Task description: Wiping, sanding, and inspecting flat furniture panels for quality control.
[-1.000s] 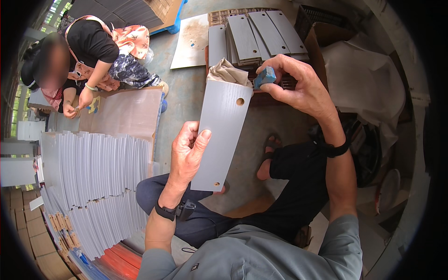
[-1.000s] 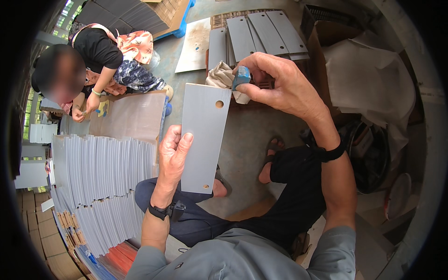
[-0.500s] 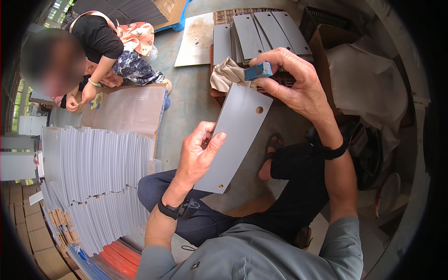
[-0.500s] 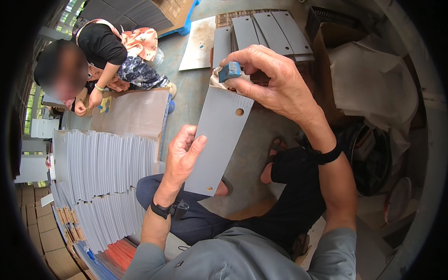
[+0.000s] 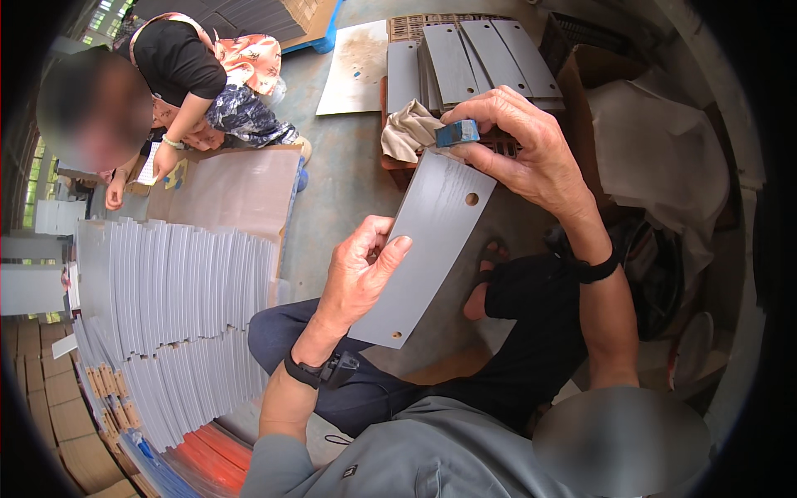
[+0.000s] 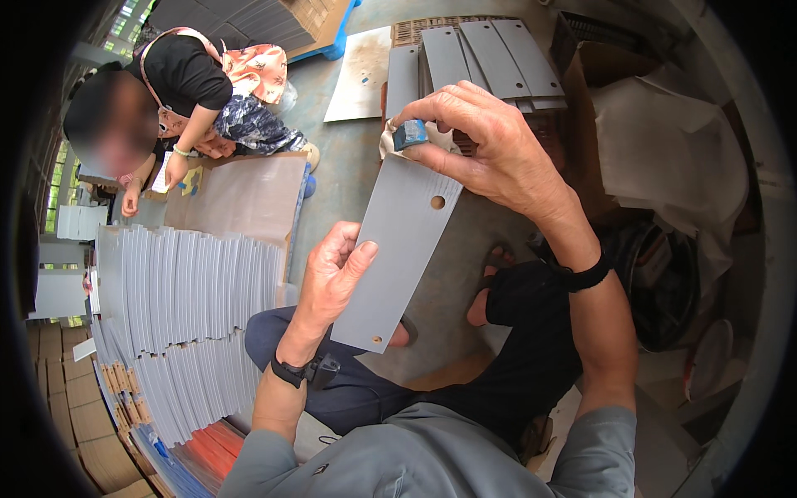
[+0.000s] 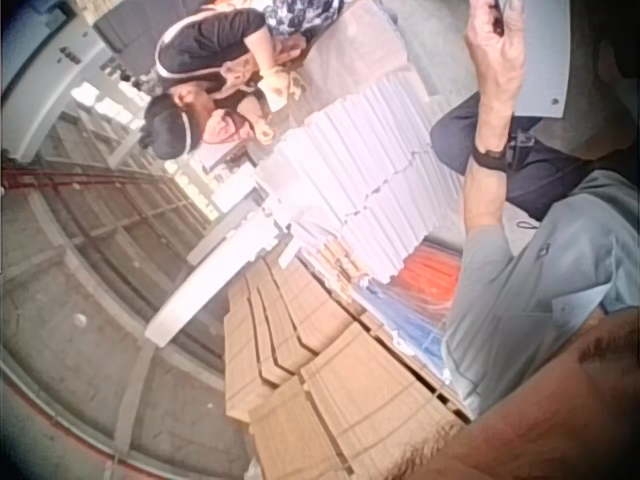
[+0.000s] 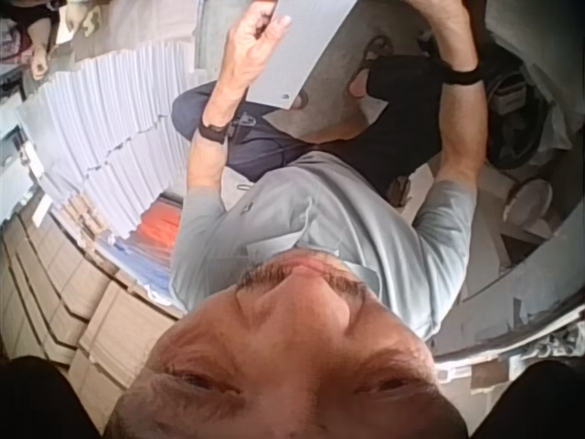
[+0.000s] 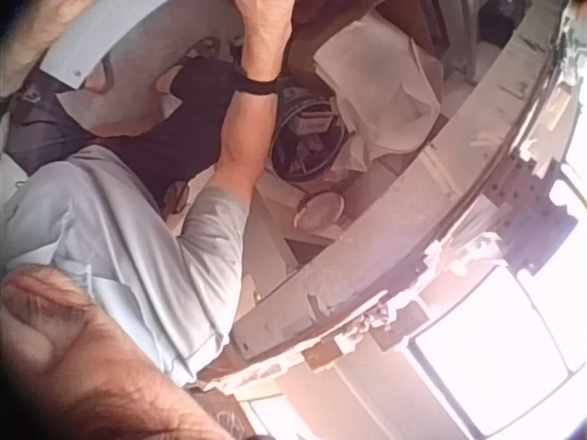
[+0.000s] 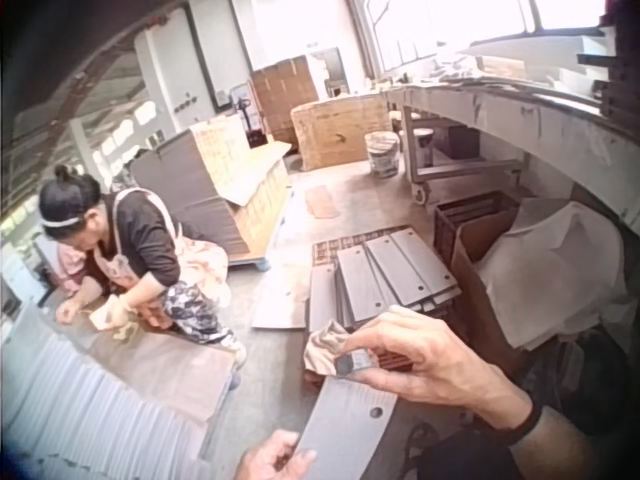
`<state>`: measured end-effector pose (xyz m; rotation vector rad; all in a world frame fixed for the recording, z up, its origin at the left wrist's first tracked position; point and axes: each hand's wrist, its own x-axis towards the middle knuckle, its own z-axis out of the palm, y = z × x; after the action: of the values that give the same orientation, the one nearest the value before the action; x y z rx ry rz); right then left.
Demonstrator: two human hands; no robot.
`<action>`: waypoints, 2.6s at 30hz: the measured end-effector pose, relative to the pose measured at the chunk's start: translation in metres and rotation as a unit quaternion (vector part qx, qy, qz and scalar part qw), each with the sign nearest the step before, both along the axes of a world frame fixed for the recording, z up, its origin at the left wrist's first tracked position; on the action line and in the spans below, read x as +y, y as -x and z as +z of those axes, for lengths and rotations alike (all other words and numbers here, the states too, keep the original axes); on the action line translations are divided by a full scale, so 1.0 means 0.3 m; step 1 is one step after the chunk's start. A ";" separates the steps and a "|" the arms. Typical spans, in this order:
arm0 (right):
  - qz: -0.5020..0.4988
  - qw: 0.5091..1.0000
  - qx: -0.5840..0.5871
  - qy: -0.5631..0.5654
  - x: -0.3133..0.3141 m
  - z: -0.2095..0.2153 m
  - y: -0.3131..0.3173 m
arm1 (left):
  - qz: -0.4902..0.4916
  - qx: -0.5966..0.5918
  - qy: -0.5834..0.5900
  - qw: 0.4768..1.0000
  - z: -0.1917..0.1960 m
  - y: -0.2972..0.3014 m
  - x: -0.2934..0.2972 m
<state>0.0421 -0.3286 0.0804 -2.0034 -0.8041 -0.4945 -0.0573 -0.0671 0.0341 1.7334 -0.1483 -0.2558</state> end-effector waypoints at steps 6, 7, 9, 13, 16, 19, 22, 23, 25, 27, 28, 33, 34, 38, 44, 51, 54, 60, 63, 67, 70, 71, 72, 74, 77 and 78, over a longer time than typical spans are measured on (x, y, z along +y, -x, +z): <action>0.008 1.000 0.002 0.007 0.004 0.000 -0.003 | 0.002 -0.008 -0.004 1.000 -0.010 -0.003 0.002; -0.015 1.000 -0.009 0.019 -0.001 -0.002 -0.007 | 0.001 -0.013 -0.008 1.000 -0.011 -0.004 0.002; -0.018 1.000 -0.004 0.002 -0.014 -0.010 -0.013 | 0.000 -0.010 -0.005 1.000 -0.013 -0.004 0.000; -0.001 1.000 0.020 -0.018 -0.011 -0.002 -0.001 | 0.003 -0.004 0.001 1.000 -0.008 -0.003 -0.005; 0.032 0.999 0.012 -0.001 0.002 0.000 0.002 | -0.001 0.007 0.001 1.000 -0.002 -0.001 -0.008; -0.048 0.999 0.025 0.004 -0.002 -0.003 -0.004 | -0.002 0.007 -0.009 1.000 -0.007 -0.005 -0.001; -0.029 0.996 0.039 -0.069 -0.021 -0.032 -0.016 | -0.003 0.009 -0.009 1.000 -0.008 -0.005 -0.001; -0.016 0.991 0.076 -0.112 -0.025 -0.035 -0.016 | -0.001 0.009 -0.009 1.000 -0.012 -0.006 0.002; 0.010 0.987 0.105 -0.122 -0.043 -0.042 -0.020 | -0.005 0.014 0.003 1.000 -0.020 -0.009 0.007; 0.047 0.973 0.143 -0.172 -0.054 -0.056 -0.023 | -0.009 0.026 0.023 0.999 -0.017 -0.010 0.006; 0.047 0.973 0.143 -0.172 -0.057 -0.065 -0.023 | -0.012 0.037 0.043 0.998 -0.015 -0.011 0.005; 0.095 0.970 0.164 -0.151 -0.064 -0.109 -0.024 | -0.026 0.054 0.044 0.997 -0.010 -0.016 0.016; 0.103 0.969 0.172 -0.145 -0.062 -0.101 -0.015 | -0.029 0.058 0.048 0.997 -0.011 -0.015 0.018; 0.108 0.984 0.109 -0.090 -0.069 -0.112 -0.021 | -0.036 0.063 0.057 0.996 -0.015 -0.019 0.018; -0.010 0.995 -0.095 -0.002 -0.007 -0.098 -0.056 | -0.070 0.066 0.053 0.994 -0.002 -0.005 0.000; -0.054 0.996 -0.028 -0.060 -0.023 -0.086 -0.051 | -0.063 0.065 0.043 0.995 0.000 -0.016 0.006; -0.012 0.998 -0.011 -0.059 -0.023 -0.089 -0.037 | -0.053 0.061 0.037 0.996 -0.012 -0.016 0.018; 0.073 0.996 0.031 -0.034 -0.033 -0.084 -0.027 | -0.044 0.074 0.052 0.995 -0.006 -0.022 0.015; 0.068 0.997 -0.043 0.010 -0.038 -0.098 -0.044 | -0.048 0.084 0.055 0.994 -0.003 -0.023 0.003; -0.024 0.996 -0.080 0.021 -0.003 -0.094 -0.048 | -0.050 0.070 0.062 0.994 0.003 -0.011 0.003; -0.013 0.998 -0.061 -0.023 -0.017 -0.092 -0.043 | -0.047 0.075 0.047 0.995 0.001 -0.018 0.016; -0.001 0.997 -0.072 -0.029 -0.024 -0.088 -0.040 | -0.045 0.075 0.047 0.995 -0.002 -0.021 0.020; 0.016 0.997 -0.074 -0.017 -0.026 -0.078 -0.033 | -0.044 0.079 0.049 0.995 -0.008 -0.024 0.025; 0.020 0.995 -0.095 0.007 -0.024 -0.083 -0.040 | -0.046 0.085 0.050 0.994 -0.009 -0.023 0.021; -0.031 0.993 -0.111 0.027 0.005 -0.116 -0.062 | -0.037 0.110 0.076 0.990 -0.001 -0.019 0.007; -0.061 0.995 -0.073 0.013 0.005 -0.127 -0.068 | -0.041 0.097 0.070 0.992 -0.003 -0.016 0.007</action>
<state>0.0626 -0.3271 0.0423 -2.0679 -0.7818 -0.7107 -0.0525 -0.0650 0.0332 1.5558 -0.0933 -0.4629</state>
